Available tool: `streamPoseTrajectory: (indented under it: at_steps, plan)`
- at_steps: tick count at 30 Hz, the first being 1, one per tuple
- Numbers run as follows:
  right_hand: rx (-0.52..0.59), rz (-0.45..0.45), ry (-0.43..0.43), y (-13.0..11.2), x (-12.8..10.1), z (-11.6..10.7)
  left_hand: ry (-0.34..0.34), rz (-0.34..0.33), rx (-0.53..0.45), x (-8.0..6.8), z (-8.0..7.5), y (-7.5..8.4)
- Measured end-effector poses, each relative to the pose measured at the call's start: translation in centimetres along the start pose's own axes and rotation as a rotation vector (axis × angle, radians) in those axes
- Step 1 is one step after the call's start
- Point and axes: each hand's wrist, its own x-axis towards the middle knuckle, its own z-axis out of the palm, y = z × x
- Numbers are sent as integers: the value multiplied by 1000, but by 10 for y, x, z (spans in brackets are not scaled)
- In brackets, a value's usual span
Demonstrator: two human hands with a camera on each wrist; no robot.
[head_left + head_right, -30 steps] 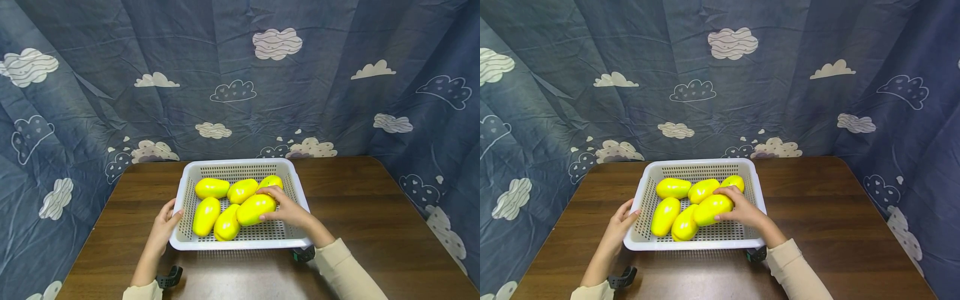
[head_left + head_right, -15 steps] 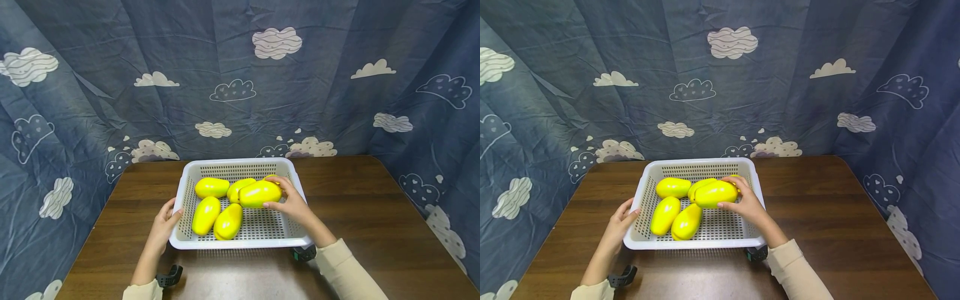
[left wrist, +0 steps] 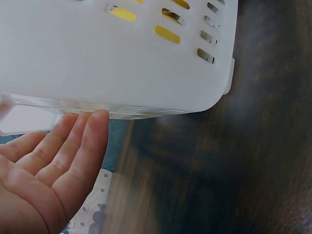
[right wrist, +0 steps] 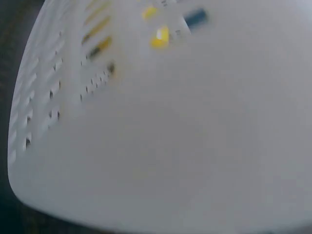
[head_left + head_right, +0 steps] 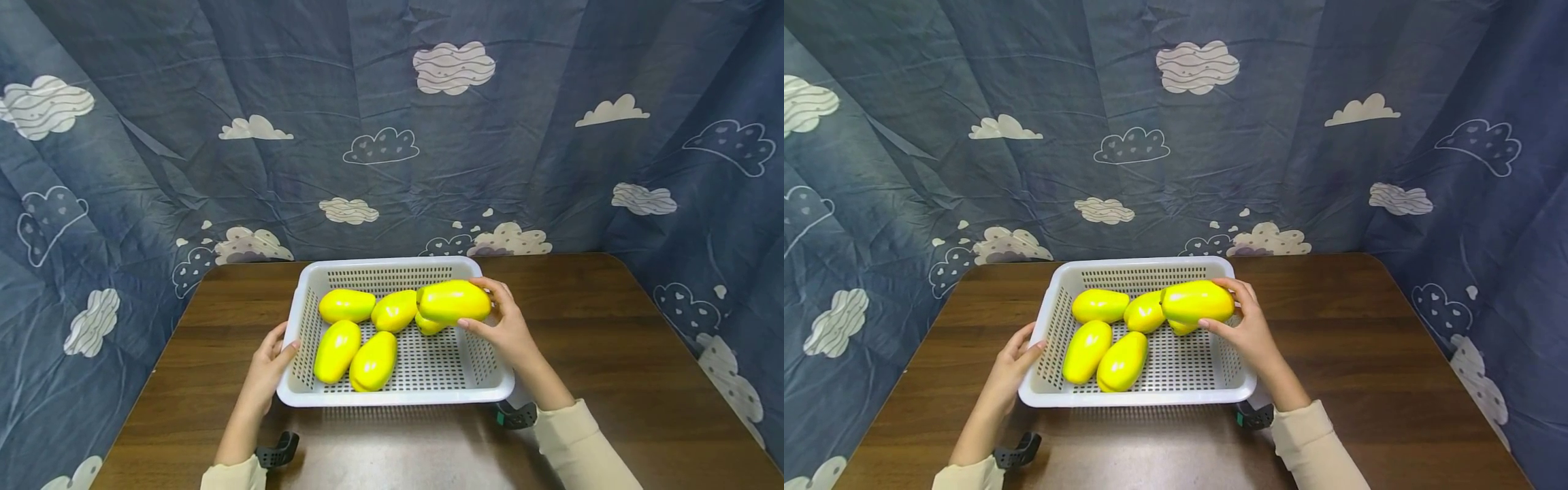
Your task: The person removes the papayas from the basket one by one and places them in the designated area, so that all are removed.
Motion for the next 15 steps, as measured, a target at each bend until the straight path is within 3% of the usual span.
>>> streamPoseTrajectory:
  at_steps: [3, 9, 15]
  plan:
    - [-30, -23, 48, 6, -2, -6, 2, -2, -2, 1, -1, 0]
    - [18, -115, 137, 37, 1, -22, -2, 1, -7, -1, 0, 1]
    - [49, -101, 246, 31, -1, -32, -3, 13, -9, -1, 0, 1]
